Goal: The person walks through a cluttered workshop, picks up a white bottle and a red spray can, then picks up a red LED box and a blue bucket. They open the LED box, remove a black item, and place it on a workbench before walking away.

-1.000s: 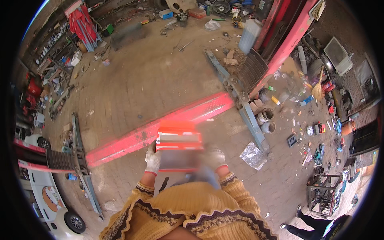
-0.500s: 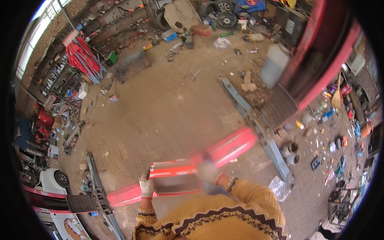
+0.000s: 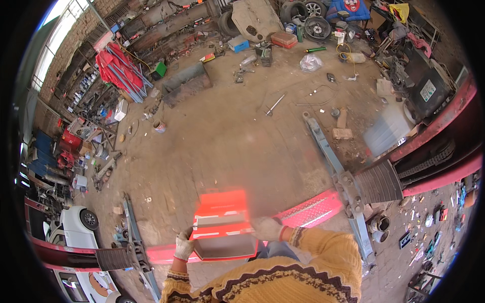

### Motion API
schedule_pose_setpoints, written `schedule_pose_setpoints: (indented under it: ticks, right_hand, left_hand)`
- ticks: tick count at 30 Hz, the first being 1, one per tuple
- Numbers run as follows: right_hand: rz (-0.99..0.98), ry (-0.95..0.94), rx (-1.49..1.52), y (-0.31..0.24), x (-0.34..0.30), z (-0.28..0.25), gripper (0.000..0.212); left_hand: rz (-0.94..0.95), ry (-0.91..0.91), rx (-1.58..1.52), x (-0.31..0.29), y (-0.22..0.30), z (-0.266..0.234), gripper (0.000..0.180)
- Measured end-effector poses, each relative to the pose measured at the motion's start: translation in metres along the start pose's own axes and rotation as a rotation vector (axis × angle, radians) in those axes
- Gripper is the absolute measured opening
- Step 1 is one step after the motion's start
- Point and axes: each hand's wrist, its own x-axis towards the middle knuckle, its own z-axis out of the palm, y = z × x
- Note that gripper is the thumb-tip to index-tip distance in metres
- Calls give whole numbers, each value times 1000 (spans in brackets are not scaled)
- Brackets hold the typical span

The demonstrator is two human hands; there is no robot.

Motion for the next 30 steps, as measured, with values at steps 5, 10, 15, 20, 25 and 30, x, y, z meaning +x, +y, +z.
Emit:
schedule_pose_setpoints:
  ticks: [5,10,15,20,25,30]
  right_hand:
    - [55,-65,-52,11,26,-29,51]
    - [-56,-194,105,-8,31,-61,36]
    - [391,14,-137,11,50,-73,43]
    - [640,951,1375,56,16,-75,71]
    - [-126,1356,2094,18,-45,-94,83]
    - [-374,1551,1869,-40,-74,-114,86]
  left_hand:
    - [25,-101,-23,58,-11,-16,40]
    - [-96,-336,-210,131,-31,-22,44]
    - [52,-148,-13,210,-10,29,44]
    - [305,38,644,245,13,63,43]
    - [420,-83,702,258,33,64,42]
    - [354,-148,729,264,54,72,37]
